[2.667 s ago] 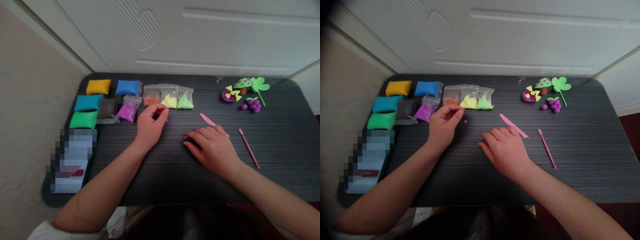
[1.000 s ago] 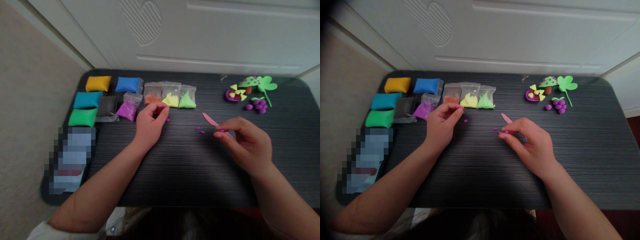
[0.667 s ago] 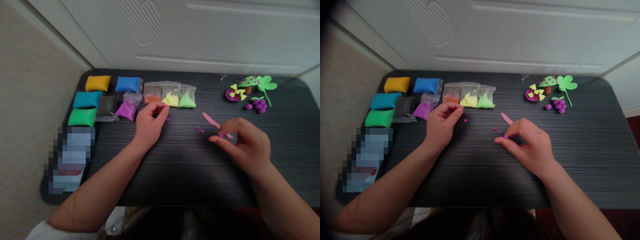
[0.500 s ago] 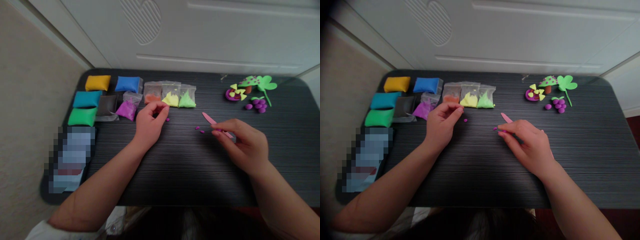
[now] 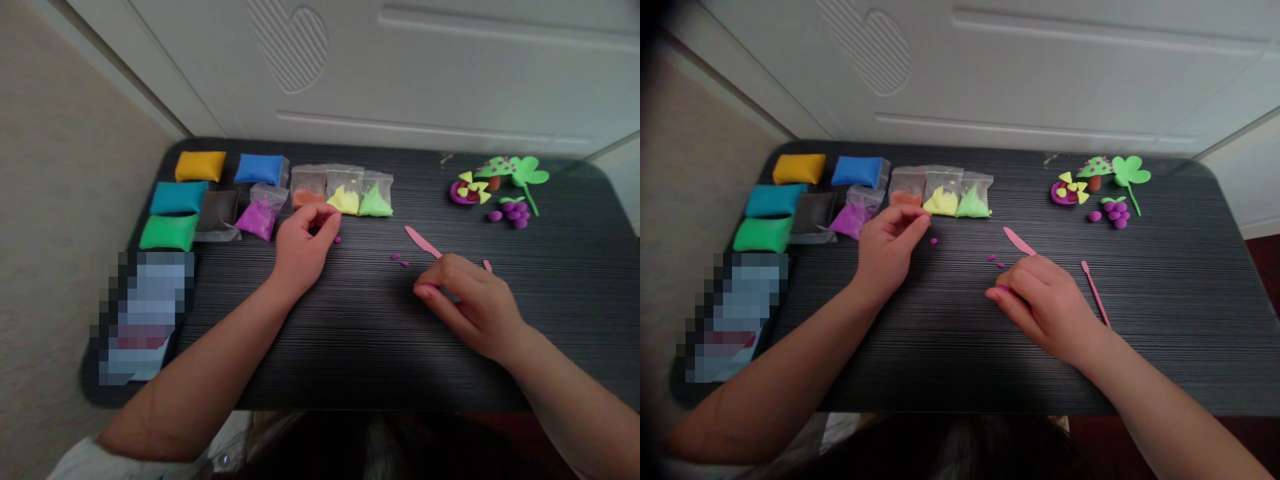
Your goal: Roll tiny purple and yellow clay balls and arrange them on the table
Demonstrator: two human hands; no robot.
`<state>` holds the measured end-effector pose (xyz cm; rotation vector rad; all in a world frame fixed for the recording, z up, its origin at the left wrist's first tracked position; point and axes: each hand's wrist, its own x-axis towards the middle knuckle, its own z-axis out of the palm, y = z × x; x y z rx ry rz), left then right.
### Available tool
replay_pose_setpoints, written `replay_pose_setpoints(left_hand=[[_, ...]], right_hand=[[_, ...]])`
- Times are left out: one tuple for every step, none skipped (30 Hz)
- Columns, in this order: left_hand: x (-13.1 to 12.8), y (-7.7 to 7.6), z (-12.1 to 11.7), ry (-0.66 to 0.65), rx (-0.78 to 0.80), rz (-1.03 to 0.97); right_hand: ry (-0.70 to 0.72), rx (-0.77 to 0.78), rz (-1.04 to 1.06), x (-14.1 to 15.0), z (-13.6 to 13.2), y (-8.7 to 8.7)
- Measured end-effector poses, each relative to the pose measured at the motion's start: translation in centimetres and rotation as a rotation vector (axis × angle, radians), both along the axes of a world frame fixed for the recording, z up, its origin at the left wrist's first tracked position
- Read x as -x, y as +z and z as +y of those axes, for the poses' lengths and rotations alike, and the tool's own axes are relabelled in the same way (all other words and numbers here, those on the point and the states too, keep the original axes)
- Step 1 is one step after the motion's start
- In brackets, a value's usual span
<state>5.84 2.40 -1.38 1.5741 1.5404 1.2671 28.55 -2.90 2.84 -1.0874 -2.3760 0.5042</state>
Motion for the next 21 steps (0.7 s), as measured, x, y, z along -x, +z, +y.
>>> replay_pose_setpoints(left_hand=[[0.0, 0.0, 0.0, -0.001, 0.002, -0.004], [0.0, 0.0, 0.0, -0.001, 0.006, -0.010], [0.0, 0.0, 0.0, -0.002, 0.010, -0.015], [0.0, 0.1, 0.0, -0.003, 0.015, -0.019], [0.0, 0.1, -0.1, -0.004, 0.018, -0.020], [0.0, 0.1, -0.1, -0.005, 0.019, -0.018], [0.0, 0.1, -0.1, -0.007, 0.020, -0.014], [0.0, 0.1, -0.1, -0.009, 0.020, -0.009], [0.0, 0.1, -0.1, -0.010, 0.018, -0.003], [0.0, 0.1, -0.1, -0.009, 0.015, 0.002], [0.0, 0.1, -0.1, -0.008, 0.013, 0.008], [0.0, 0.1, -0.1, -0.004, 0.009, 0.013], [0.0, 0.1, -0.1, 0.000, 0.006, 0.018], [0.0, 0.1, -0.1, 0.003, 0.006, 0.023], [0.0, 0.1, -0.1, 0.005, 0.008, 0.027], [0.0, 0.1, -0.1, 0.007, 0.012, 0.032], [-0.1, 0.1, -0.1, 0.010, 0.015, 0.037], [-0.1, 0.2, -0.2, 0.011, 0.019, 0.042], [-0.1, 0.2, -0.2, 0.012, 0.023, 0.048], [-0.1, 0.2, -0.2, 0.014, 0.025, 0.052], [-0.1, 0.2, -0.2, 0.014, 0.026, 0.054]], right_hand=[[-0.016, -0.006, -0.003, -0.1, 0.0, -0.2], [-0.036, -0.013, -0.007, -0.2, 0.0, -0.4], [-0.055, -0.019, -0.010, -0.2, 0.0, -0.7], [-0.071, -0.026, -0.014, -0.3, 0.0, -0.9], [-0.086, -0.025, -0.019, -0.4, 0.0, -1.2], [-0.104, -0.020, -0.022, -0.5, 0.0, -1.4], [-0.124, -0.005, -0.019, -0.5, 0.0, -1.5], [-0.147, 0.017, -0.004, -0.6, -0.1, -1.7], [-0.170, 0.044, 0.025, -0.7, -0.1, -1.7], [-0.193, 0.074, 0.063, -0.7, -0.1, -1.7], [-0.210, 0.105, 0.106, -0.7, -0.1, -1.7], [-0.222, 0.131, 0.145, -0.8, -0.2, -1.7], [-0.229, 0.152, 0.169, -0.8, -0.2, -1.7], [-0.234, 0.167, 0.179, -0.9, -0.2, -1.6], [-0.235, 0.178, 0.178, -0.9, -0.2, -1.6], [-0.237, 0.186, 0.174, -1.0, -0.3, -1.5], [-0.240, 0.193, 0.171, -1.0, -0.3, -1.5], [-0.247, 0.198, 0.171, -1.1, -0.3, -1.5], [-0.256, 0.199, 0.172, -1.1, -0.3, -1.5], [-0.267, 0.196, 0.172, -1.2, -0.4, -1.5], [-0.276, 0.192, 0.170, -1.2, -0.4, -1.5]])
